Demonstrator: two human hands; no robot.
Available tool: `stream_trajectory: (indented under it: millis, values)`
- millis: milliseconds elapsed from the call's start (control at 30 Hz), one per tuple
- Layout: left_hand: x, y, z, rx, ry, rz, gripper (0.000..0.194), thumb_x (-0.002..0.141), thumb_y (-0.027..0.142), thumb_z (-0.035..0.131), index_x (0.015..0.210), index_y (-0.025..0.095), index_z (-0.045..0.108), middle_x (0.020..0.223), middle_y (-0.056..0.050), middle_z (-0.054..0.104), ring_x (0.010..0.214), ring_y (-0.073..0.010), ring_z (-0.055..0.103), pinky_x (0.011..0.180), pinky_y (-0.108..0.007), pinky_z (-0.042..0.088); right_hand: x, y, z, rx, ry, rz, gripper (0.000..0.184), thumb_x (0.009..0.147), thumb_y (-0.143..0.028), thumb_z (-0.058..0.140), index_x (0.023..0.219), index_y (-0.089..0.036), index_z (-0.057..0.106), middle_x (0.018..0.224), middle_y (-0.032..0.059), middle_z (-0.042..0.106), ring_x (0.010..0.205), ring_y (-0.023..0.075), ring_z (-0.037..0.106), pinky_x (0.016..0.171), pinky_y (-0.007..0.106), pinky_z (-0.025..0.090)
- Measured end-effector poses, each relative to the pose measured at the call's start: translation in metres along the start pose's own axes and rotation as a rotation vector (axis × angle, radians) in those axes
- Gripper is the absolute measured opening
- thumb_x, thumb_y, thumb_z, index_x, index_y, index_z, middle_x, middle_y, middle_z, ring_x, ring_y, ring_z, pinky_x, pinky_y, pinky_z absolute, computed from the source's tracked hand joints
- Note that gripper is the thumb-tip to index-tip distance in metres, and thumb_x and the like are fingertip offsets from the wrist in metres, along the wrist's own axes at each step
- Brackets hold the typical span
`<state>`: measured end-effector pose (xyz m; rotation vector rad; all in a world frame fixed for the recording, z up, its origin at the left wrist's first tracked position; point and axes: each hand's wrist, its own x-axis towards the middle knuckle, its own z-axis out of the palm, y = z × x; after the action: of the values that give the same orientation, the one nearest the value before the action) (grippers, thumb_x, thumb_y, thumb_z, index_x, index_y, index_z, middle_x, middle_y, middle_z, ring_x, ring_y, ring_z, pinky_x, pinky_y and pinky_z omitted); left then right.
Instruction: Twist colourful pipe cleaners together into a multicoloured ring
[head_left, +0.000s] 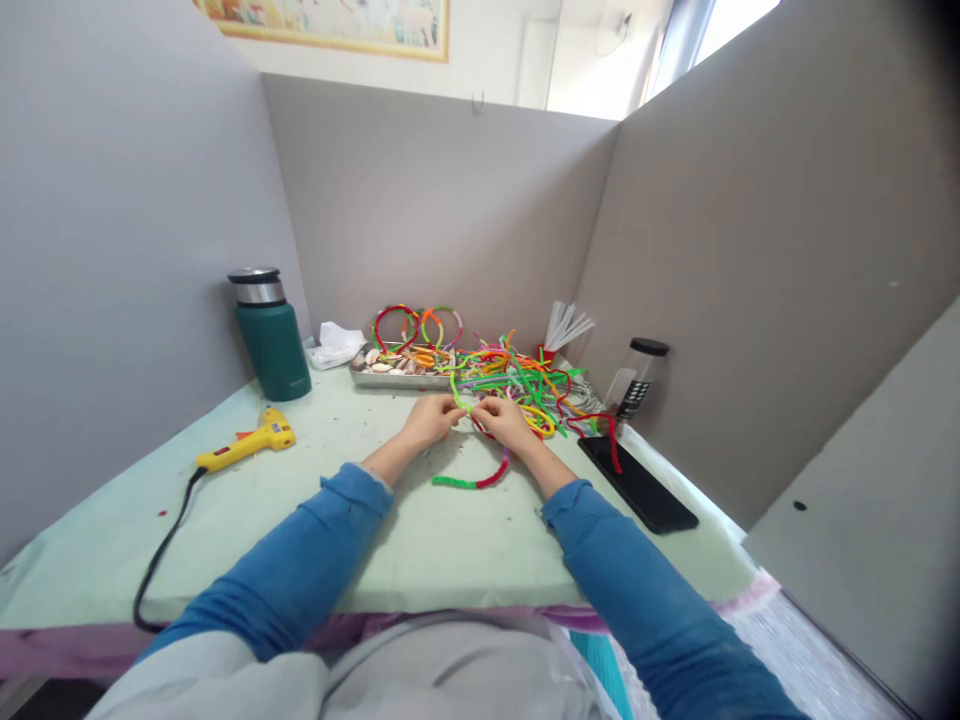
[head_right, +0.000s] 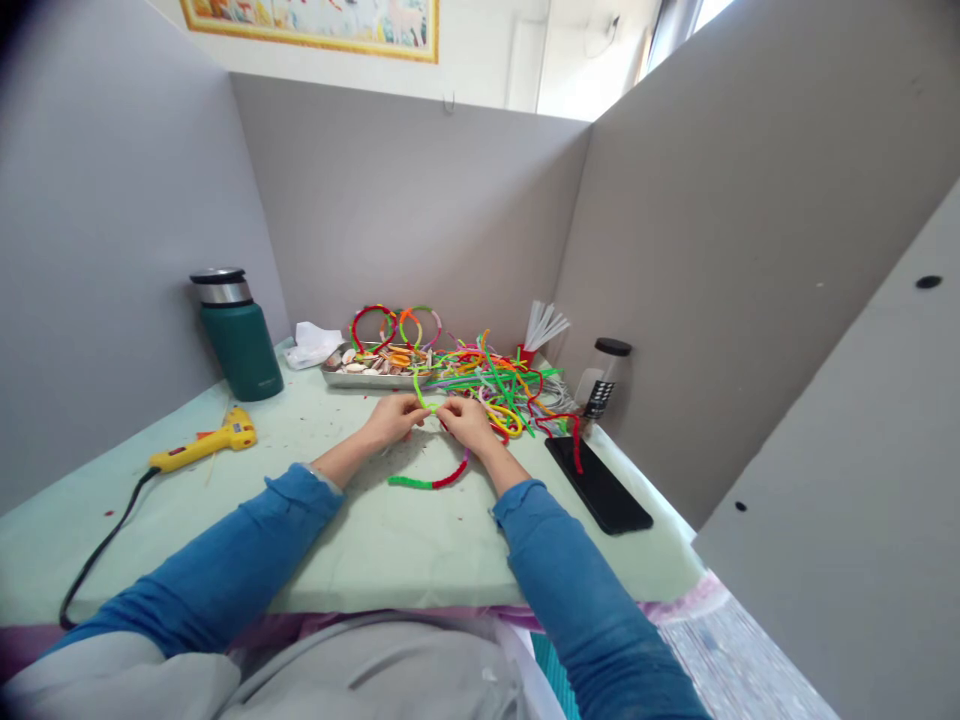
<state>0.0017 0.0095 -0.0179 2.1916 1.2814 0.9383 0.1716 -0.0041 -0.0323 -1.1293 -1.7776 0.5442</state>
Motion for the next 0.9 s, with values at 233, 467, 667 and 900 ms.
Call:
stream_trajectory:
  millis: [233,467,667,900]
  values:
    - [0.0009,0.0047,0.0005,-0.444,-0.06,-0.246,0.021,0.071,0.032,0.056,0.065,0.013,0.052,0.064,-0.004,0.063,0.034,-0.0057,0.044,0.036,-0.019,0.031,-0.0021,-0.0016,-0.0004,0.04,-0.02,-0.009,0.023,0.073,-0.035,0.048,0.062,-0.015,0.055,0.052,-0.0026,0.049,0.049,0.0088,0.04,0.047,0.021,0.031]
    - [0.0021,0.0059,-0.0018,-0.568,-0.111,-0.393,0.019,0.076,0.027,0.05,0.077,0.009,0.055,0.065,-0.007,0.064,0.032,-0.005,0.041,0.034,-0.02,0.029,-0.0023,-0.0012,-0.0003,0.044,-0.019,-0.008,0.023,0.072,-0.035,0.048,0.063,-0.015,0.056,0.052,-0.0024,0.05,0.049,0.0088,0.041,0.048,0.021,0.031]
    - [0.0023,0.0048,-0.0012,-0.035,0.096,-0.204,0.025,0.078,0.034,0.047,0.077,0.013,0.06,0.071,-0.005,0.065,0.042,-0.0082,0.05,0.048,-0.022,0.038,-0.0004,0.0021,0.0005,0.006,0.021,0.039,0.021,0.07,-0.033,0.048,0.063,-0.015,0.056,0.053,-0.0022,0.051,0.05,0.0092,0.042,0.049,0.021,0.031]
    - [-0.0015,0.0056,-0.0035,0.223,0.215,0.167,0.015,0.071,0.022,0.057,0.085,0.019,0.063,0.084,-0.002,0.065,0.068,-0.0115,0.056,0.066,-0.022,0.041,0.0018,0.0056,0.0001,-0.031,0.087,0.066,0.024,0.07,-0.037,0.049,0.066,-0.015,0.058,0.055,-0.0019,0.051,0.052,0.0098,0.041,0.05,0.021,0.031]
